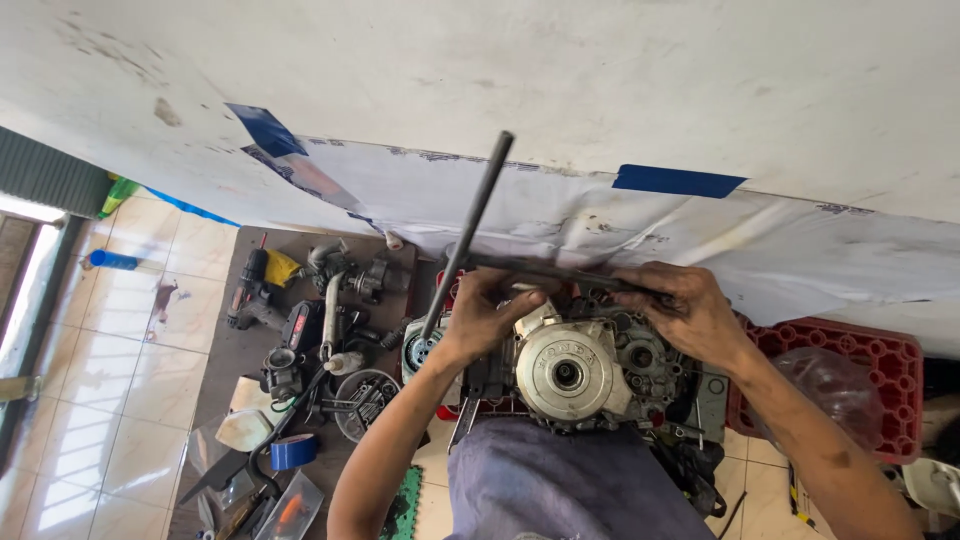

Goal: The person works on a motorcycle engine placed on a workbench. They use a long metal rod to drive or press a component into the engine case, reposition the engine, pick a small part from a parts container, and use a screwdriver-like tool to work around the bearing and seal area of the engine housing.

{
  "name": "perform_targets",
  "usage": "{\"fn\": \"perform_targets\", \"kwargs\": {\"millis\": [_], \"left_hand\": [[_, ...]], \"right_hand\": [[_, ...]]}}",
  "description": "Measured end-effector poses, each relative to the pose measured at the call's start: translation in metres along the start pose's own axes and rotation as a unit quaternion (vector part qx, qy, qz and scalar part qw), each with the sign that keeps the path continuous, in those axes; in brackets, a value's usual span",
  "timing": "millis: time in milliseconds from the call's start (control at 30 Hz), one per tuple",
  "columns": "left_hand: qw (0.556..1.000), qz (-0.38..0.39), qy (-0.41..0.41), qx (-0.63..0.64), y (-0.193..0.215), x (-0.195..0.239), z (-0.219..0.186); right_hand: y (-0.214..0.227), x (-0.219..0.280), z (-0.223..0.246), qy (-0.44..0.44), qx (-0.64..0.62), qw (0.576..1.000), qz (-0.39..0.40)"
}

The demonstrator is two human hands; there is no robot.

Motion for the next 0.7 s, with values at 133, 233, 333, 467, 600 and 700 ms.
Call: {"fn": "perform_targets", "kwargs": {"millis": [133, 233, 333, 467, 600, 700], "left_hand": [[0.986, 0.149, -0.003, -0.074, 0.019, 0.031, -0.016], [0.981, 0.105, -0.118, -0.111, 0.050, 0.045, -0.049], [0.990, -0.015, -0.086, -0.108, 0.079, 0.030, -0.074], [0.923, -0.088, -0.241, -0.288, 0.069, 0.003, -0.081], [0.934, -0.043, -0.093, -0.343, 0.066, -0.024, 0.009], [0.937, -0.070, -0.151, -0.308, 0.070, -0.029, 0.021]], "right_hand": [[0.003, 0.011, -0.053, 0.007, 0.122, 0.992, 0.004], [0.008, 0.007, -0.038, 0.039, 0.147, 0.988, -0.012], [0.009, -0.003, -0.040, 0.013, 0.066, 0.996, -0.061], [-0.016, -0.007, -0.070, 0.001, 0.084, 0.996, -0.011], [-0.050, -0.011, -0.129, -0.047, 0.135, 0.989, 0.040], [-0.068, -0.016, -0.140, -0.041, 0.109, 0.993, 0.031]]}}
Point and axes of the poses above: each hand's wrist, its own x-axis away from the middle knuckle, its own y-axis out of the back of the hand, z = x × y, the point moved 8 cm from there along -x, towards the middle knuckle, and after that the axes turned 12 degrees about -z, right-handed, at the moved point
